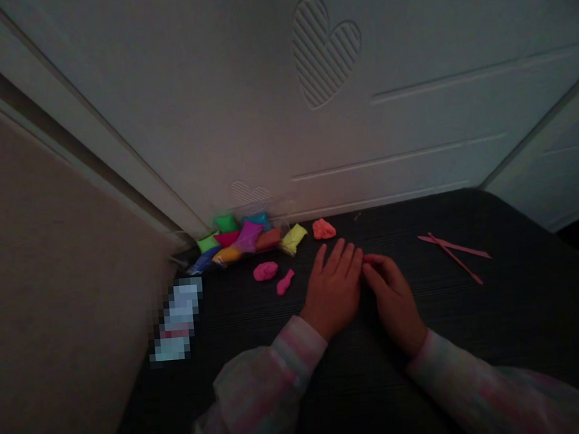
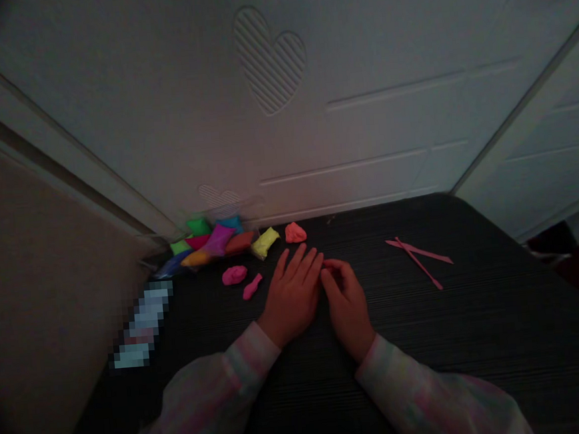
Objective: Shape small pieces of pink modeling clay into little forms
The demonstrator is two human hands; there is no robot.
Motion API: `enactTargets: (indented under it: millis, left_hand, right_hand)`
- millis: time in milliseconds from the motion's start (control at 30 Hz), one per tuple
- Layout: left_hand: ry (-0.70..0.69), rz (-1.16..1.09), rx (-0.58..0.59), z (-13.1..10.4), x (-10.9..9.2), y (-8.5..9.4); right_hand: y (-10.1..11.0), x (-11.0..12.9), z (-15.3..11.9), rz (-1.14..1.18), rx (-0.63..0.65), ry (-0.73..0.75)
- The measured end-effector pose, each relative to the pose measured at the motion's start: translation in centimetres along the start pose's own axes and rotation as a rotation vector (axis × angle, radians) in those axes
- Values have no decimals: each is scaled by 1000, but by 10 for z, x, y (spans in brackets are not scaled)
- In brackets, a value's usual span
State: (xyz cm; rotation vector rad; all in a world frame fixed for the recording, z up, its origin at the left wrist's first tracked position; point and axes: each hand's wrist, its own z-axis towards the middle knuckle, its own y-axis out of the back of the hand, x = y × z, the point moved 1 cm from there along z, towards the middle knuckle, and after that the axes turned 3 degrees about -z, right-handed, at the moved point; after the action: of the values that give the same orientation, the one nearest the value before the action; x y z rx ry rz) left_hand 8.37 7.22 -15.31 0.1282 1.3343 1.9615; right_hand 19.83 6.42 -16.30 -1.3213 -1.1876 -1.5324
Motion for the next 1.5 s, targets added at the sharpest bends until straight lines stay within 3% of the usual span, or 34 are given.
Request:
enactTargets:
  millis: [167, 333, 600, 733, 933, 1167, 1500]
  left_hand:
    - [15, 75, 87, 5, 7, -15]
    - [35, 85, 109, 4, 6, -17]
    - [132, 28, -110, 3, 19, -6]
    - [104, 38, -171, 4, 22, 0]
    - [-139, 58, -2, 1, 12, -9]
    - [-85, 71, 27, 0, 11, -13]
    - [53, 21, -170, -4, 18, 2]
  right_hand:
    - [1, -2, 1, 78, -82, -48]
    - [1, -1, 1, 115, -98, -72]
    - [3, 0, 3, 117, -125, -101]
    - [3, -1, 4, 125, -135, -127]
    - [3, -2, 4, 146, -141, -157]
    - [2, -2, 3, 172, -141, -192]
    - [2, -6, 3, 211, -160, -193]
